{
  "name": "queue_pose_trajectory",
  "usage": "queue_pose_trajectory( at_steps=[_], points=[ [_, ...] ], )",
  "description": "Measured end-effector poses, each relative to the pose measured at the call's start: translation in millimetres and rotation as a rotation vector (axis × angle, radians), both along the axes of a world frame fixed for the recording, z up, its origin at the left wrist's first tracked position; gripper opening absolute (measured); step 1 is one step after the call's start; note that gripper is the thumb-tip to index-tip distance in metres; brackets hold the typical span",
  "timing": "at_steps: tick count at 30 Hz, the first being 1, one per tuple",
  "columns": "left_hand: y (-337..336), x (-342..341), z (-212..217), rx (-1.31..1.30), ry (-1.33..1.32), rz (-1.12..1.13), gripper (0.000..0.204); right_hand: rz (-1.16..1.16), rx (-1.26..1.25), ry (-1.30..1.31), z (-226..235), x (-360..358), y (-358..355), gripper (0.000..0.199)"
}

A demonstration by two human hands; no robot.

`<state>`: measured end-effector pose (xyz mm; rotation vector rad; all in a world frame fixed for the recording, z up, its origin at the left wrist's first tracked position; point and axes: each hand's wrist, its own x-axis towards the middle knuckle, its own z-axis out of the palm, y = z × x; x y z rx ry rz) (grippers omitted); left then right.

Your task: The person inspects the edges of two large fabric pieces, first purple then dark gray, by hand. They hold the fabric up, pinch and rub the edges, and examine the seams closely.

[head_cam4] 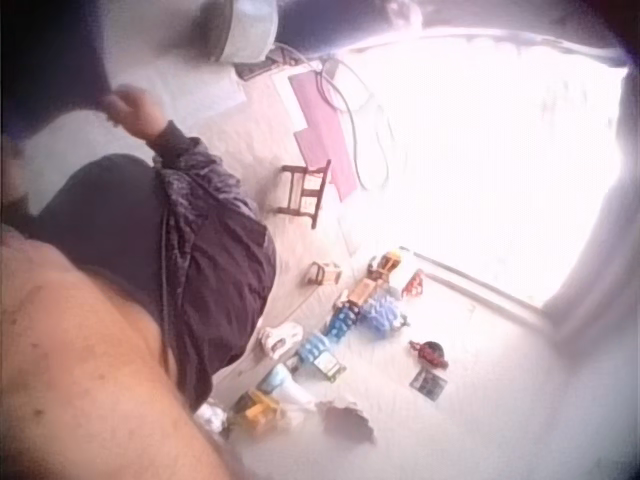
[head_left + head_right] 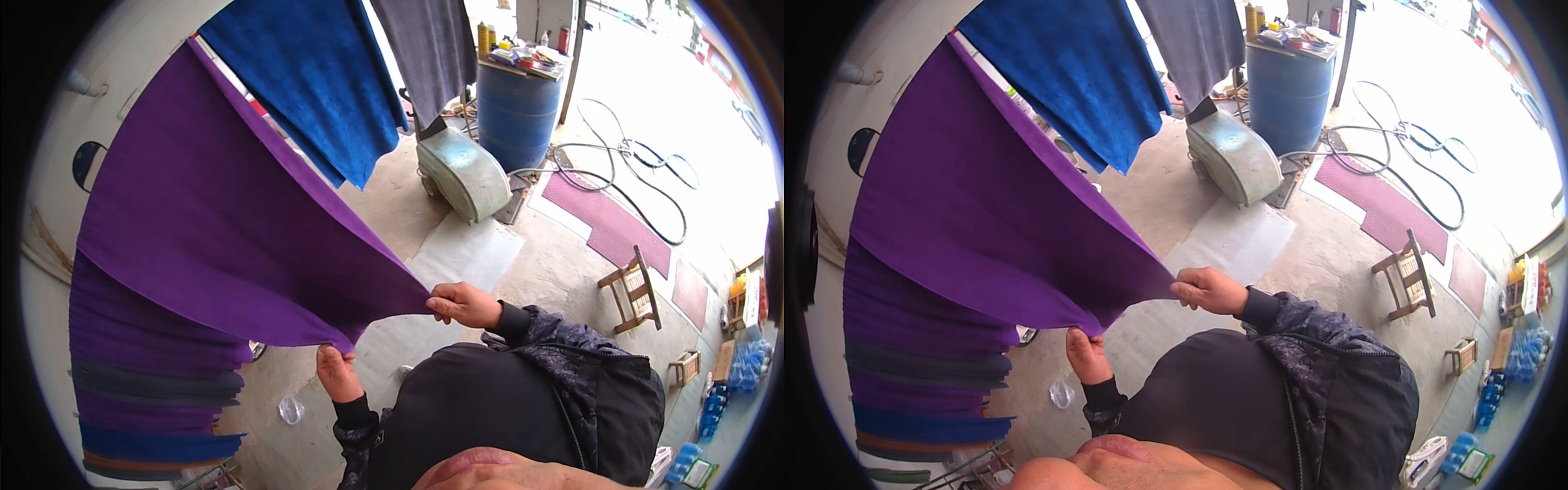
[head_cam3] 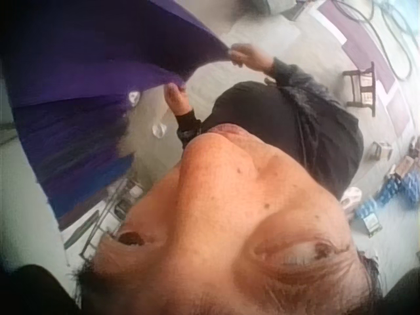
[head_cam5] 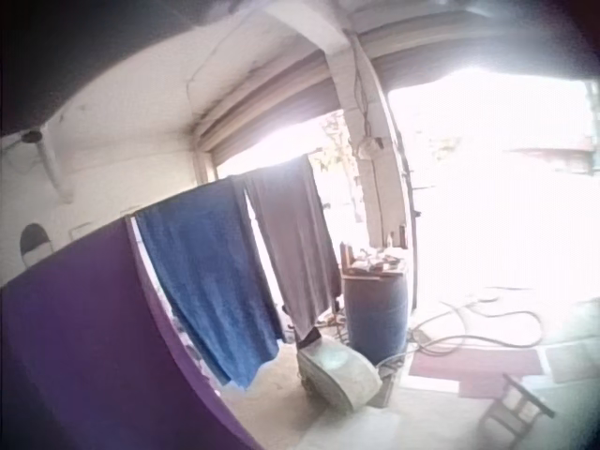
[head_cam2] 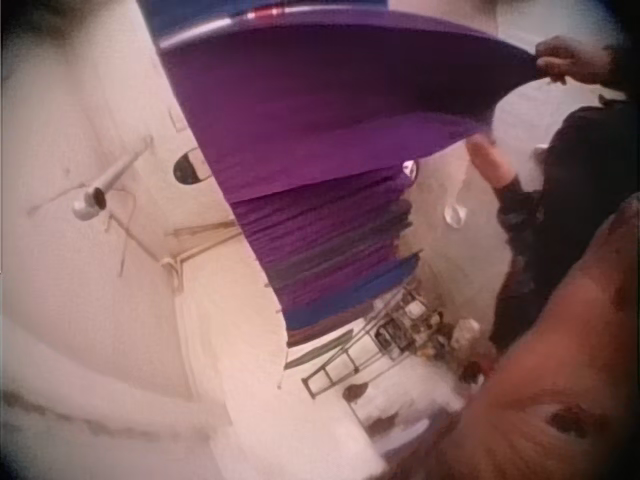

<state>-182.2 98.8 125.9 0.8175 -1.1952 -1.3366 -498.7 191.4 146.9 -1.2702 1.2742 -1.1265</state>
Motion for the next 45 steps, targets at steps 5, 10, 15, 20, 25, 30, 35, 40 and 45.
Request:
queue_pose_trajectory(
  at_steps=[5, 10, 15, 20, 25, 30, 35, 40, 45],
  points=[
    [21, -55, -12, 0.055, -0.086, -0.262, 0.050, 0.072, -0.132, 0.090, 8, -15, 28, 0.035],
    [44, -111, -9, 0.236, -0.030, -0.526, 0.082, 0.164, -0.437, 0.205, 3, -23, 43, 0.017],
    [19, -154, 4, 0.147, -0.046, -0.668, 0.070, 0.209, -0.492, 0.312, -12, -38, 41, 0.022],
    [-15, -211, -10, 0.136, -0.192, -0.582, 0.026, 0.038, -0.397, 0.326, -22, -76, 35, 0.022],
    [-61, -301, -24, 0.075, -0.169, -0.563, 0.023, -0.215, -0.268, 0.287, -24, -137, 29, 0.028],
    [-110, -401, -6, 0.151, 0.001, -0.556, 0.022, -0.431, -0.195, 0.274, -20, -201, 7, 0.033],
    [-163, -472, 21, 0.100, 0.059, -0.548, 0.018, -0.482, -0.098, 0.183, -8, -258, -31, 0.035],
    [-221, -517, 22, 0.121, 0.130, -0.482, 0.019, -0.461, -0.039, 0.216, 0, -313, -76, 0.036],
    [-263, -538, 15, 0.130, 0.186, -0.397, 0.019, -0.373, -0.132, 0.254, -1, -351, -112, 0.035]
  ],
)
